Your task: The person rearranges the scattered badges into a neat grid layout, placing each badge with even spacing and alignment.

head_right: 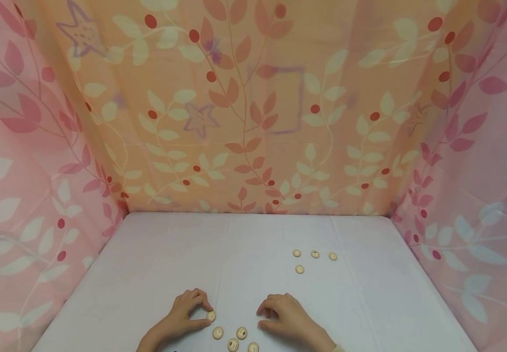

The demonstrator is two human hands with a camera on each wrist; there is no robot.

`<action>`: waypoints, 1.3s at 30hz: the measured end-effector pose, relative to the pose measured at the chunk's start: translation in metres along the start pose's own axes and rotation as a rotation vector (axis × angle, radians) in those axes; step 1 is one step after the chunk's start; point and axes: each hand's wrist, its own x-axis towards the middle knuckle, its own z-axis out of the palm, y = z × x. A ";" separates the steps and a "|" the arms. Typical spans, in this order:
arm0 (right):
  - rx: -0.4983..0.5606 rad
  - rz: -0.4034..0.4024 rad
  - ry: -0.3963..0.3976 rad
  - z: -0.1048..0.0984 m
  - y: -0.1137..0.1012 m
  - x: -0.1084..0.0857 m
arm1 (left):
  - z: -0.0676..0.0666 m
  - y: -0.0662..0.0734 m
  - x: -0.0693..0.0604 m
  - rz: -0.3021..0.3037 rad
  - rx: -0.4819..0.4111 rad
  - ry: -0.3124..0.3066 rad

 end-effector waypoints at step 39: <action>0.105 -0.054 -0.252 0.003 -0.027 -0.009 | 0.002 -0.003 0.001 0.013 0.016 0.011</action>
